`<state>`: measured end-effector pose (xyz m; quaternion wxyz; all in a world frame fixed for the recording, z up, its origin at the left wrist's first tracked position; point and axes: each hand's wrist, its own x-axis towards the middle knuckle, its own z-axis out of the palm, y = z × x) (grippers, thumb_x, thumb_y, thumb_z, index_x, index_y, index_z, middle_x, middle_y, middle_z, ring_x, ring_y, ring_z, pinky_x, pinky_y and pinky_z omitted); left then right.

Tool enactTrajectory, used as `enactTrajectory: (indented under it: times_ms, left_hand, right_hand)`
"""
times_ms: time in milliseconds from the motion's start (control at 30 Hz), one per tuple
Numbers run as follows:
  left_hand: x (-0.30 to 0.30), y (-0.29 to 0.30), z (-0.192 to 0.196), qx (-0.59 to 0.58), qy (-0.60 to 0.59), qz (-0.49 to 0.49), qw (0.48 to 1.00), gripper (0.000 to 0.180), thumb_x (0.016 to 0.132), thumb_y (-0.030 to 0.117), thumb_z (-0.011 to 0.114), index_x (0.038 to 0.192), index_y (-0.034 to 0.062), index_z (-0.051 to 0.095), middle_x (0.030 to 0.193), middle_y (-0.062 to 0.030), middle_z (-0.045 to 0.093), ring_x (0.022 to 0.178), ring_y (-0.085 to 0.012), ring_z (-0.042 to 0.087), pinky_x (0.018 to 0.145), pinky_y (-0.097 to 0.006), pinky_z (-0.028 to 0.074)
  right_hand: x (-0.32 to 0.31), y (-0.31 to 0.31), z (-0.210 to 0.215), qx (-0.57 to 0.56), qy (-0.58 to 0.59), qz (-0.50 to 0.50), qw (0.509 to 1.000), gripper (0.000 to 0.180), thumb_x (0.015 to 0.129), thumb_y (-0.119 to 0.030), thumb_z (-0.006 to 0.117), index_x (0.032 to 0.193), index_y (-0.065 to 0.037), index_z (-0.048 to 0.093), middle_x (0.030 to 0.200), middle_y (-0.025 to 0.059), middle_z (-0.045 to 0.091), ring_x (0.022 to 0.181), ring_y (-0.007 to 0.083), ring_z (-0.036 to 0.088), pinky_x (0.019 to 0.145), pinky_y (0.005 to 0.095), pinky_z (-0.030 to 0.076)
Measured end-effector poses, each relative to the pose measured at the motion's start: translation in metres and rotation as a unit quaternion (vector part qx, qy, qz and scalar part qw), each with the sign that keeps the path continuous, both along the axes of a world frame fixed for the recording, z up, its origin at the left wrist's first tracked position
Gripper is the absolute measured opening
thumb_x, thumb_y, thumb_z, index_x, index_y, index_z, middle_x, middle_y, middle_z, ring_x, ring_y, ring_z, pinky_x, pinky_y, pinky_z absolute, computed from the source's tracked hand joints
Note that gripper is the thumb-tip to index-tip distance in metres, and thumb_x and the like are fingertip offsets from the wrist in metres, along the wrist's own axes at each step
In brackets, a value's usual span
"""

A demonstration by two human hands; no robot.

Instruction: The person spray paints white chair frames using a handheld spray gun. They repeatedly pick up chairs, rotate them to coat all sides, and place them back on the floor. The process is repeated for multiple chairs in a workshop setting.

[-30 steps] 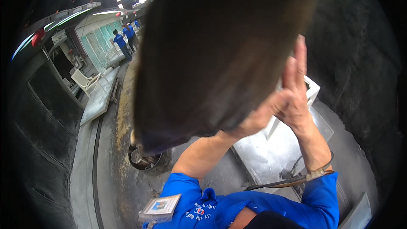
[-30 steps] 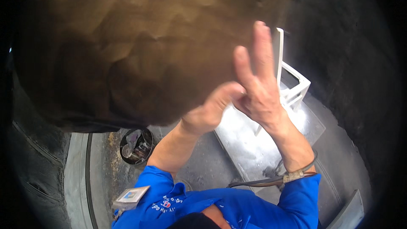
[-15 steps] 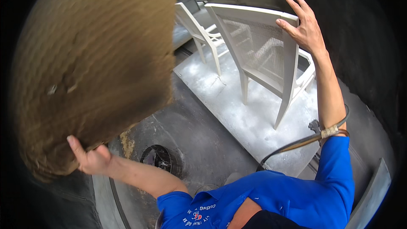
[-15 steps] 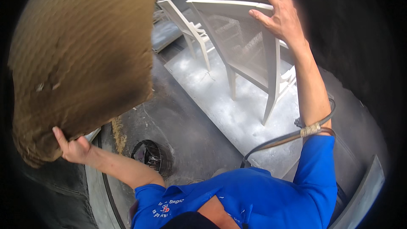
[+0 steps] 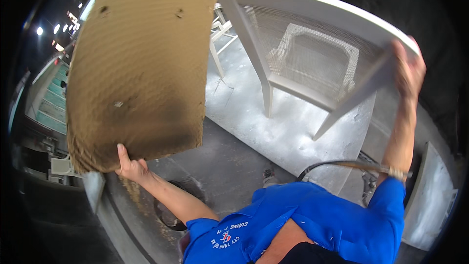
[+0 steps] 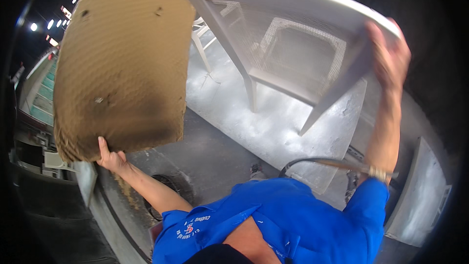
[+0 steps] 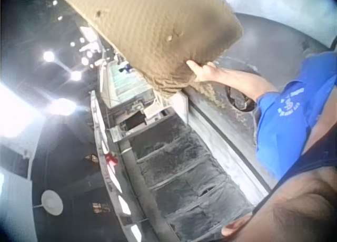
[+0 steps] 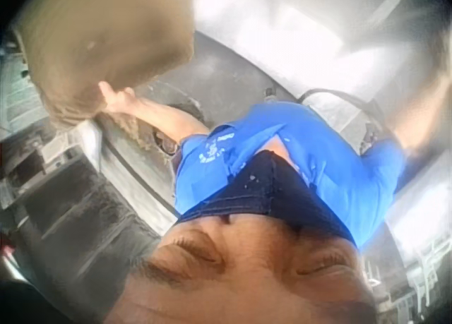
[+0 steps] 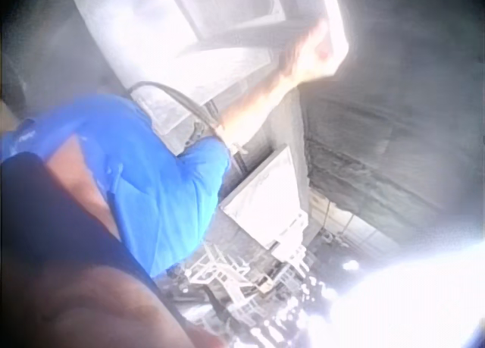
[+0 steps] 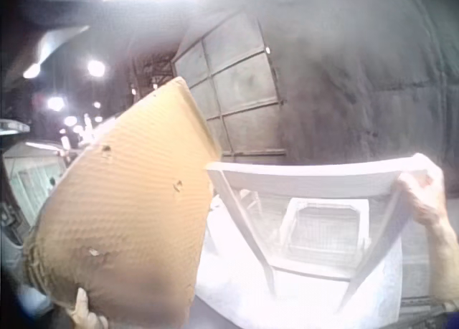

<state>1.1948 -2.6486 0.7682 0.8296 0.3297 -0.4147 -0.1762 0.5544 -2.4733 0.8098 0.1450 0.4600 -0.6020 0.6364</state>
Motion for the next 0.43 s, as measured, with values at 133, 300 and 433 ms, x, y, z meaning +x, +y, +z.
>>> enactTrajectory:
  times_ms: [133,300,433]
  left_hand:
    - [0.001,-0.081,-0.044,0.070,0.004,-0.079,0.994,0.041,0.091,-0.007,0.068,0.131,-0.0070,0.063,0.127,-0.0140,0.069,0.106,-0.0201,0.068,0.086,-0.032,0.057]
    - [-0.016,-0.161,-0.133,0.124,0.050,-0.198,0.971,0.041,0.088,-0.009,0.070,0.129,-0.0088,0.063,0.130,-0.0140,0.068,0.112,-0.0221,0.067,0.099,-0.035,0.052]
    - [-0.050,-0.242,-0.230,0.195,0.062,-0.231,0.951,0.062,0.087,-0.007,0.074,0.145,-0.0071,0.052,0.144,-0.0133,0.060,0.129,-0.0241,0.058,0.115,-0.039,0.041]
  right_hand:
    - [-0.039,0.089,-0.003,-0.079,-0.204,0.019,0.976,0.043,0.101,-0.017,0.069,0.138,0.002,0.057,0.122,0.0096,0.069,0.108,0.0166,0.065,0.095,0.0307,0.053]
    - [-0.036,0.190,-0.017,-0.042,-0.120,0.104,0.986,0.055,0.104,-0.034,0.063,0.138,0.006,0.050,0.128,0.0155,0.063,0.118,0.0240,0.062,0.102,0.0374,0.049]
    - [-0.023,0.202,-0.015,-0.012,-0.130,0.104,0.986,0.066,0.102,-0.042,0.064,0.143,0.007,0.045,0.130,0.0174,0.061,0.124,0.0281,0.059,0.111,0.0416,0.042]
